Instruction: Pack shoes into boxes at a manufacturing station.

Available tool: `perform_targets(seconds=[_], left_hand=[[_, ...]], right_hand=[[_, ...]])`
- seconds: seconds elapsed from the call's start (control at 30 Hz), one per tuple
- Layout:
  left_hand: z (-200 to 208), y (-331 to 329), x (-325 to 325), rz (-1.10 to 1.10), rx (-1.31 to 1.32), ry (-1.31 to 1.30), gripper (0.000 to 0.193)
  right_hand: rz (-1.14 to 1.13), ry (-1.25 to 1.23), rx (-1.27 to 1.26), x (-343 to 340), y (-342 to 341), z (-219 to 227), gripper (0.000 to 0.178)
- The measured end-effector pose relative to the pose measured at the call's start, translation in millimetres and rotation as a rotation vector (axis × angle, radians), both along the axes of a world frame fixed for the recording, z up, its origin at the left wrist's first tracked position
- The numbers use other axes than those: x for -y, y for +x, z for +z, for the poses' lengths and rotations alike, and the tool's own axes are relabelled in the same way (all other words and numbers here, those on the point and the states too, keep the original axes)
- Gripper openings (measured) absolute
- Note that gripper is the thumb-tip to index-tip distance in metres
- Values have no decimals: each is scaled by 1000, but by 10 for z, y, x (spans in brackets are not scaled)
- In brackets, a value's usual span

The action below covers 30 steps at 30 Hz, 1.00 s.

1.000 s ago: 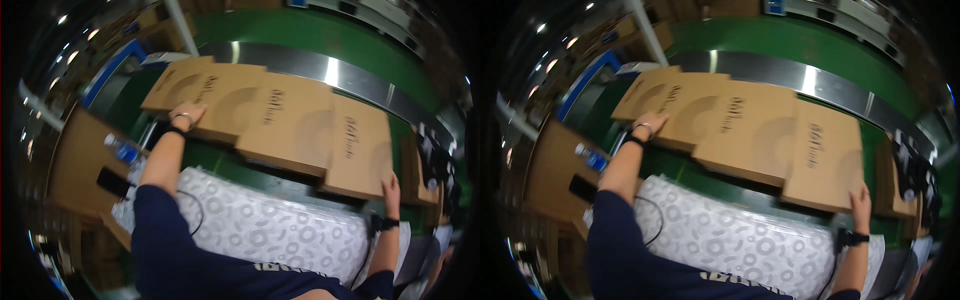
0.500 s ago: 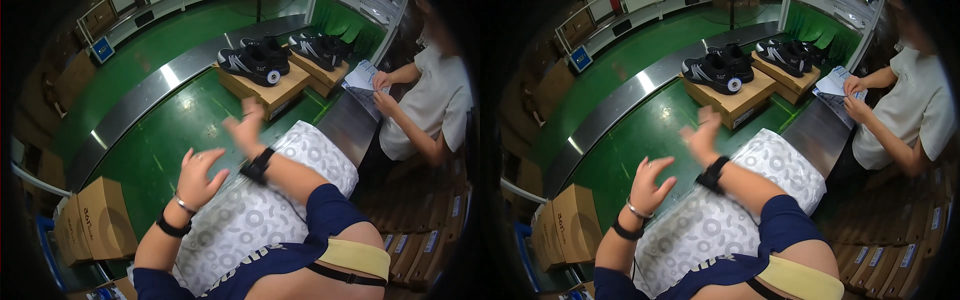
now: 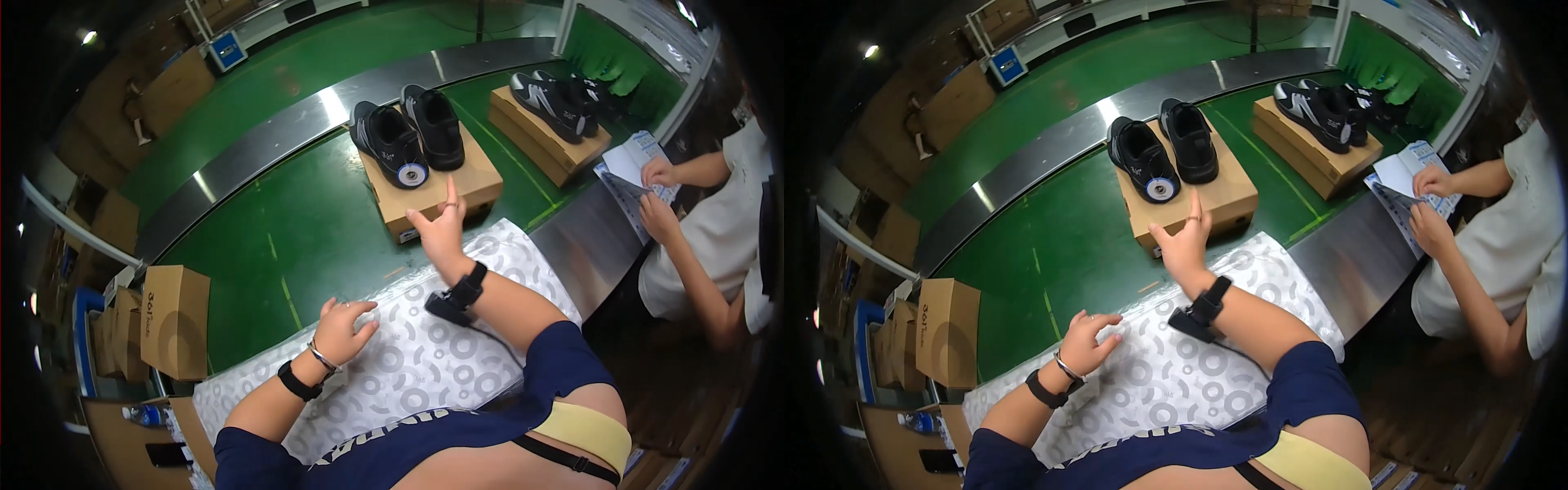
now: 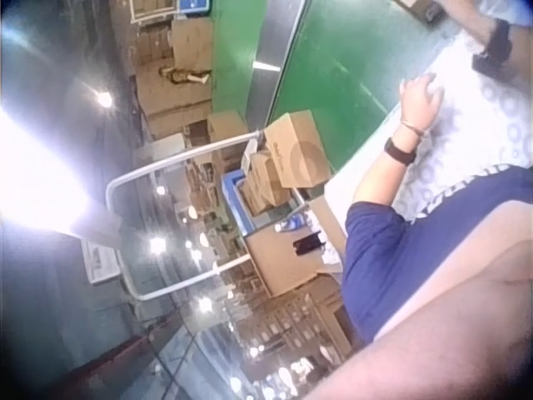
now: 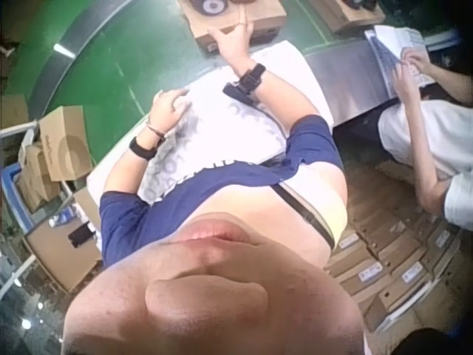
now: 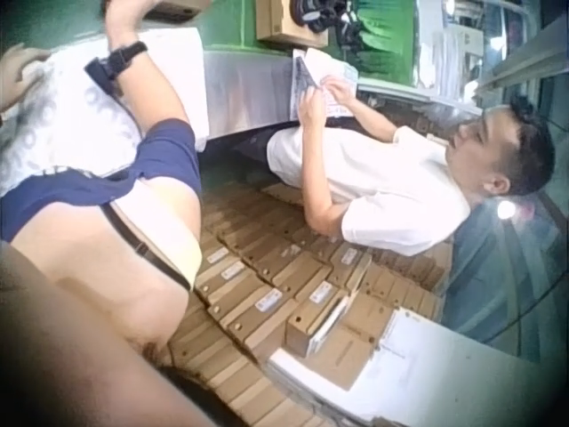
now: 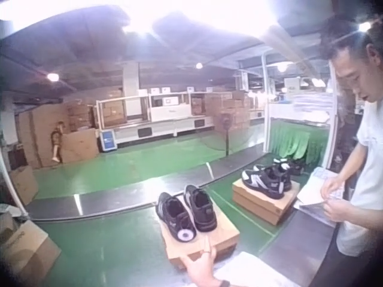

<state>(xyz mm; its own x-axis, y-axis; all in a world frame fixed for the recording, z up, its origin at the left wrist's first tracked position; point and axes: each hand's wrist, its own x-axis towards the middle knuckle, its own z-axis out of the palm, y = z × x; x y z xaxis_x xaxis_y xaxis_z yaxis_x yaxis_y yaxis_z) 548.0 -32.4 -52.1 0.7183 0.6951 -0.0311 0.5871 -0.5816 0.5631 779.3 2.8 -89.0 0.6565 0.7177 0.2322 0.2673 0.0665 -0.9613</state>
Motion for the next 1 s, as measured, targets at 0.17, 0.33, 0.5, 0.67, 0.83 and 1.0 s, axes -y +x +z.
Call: perform_targets(seconds=[0.17,0.33,0.5,0.67,0.83,1.0], left_hand=[[-17,47,83,138,12,-40,25],[217,488,-63,177,313,76,27],[626,719,-586,399,672,354,37],[790,729,-781,249,618,268,26],[707,539,-731,302,764,-238,16],[1076,424,-20,-24,774,-319,17]], right_hand=[[81,208,697,-454,585,778,73],[532,-20,630,-858,648,661,34],[595,119,771,-209,319,1009,27],[829,97,511,438,20,1437,26],[925,-85,448,756,-123,1607,30],[1125,476,112,695,-306,1430,59]])
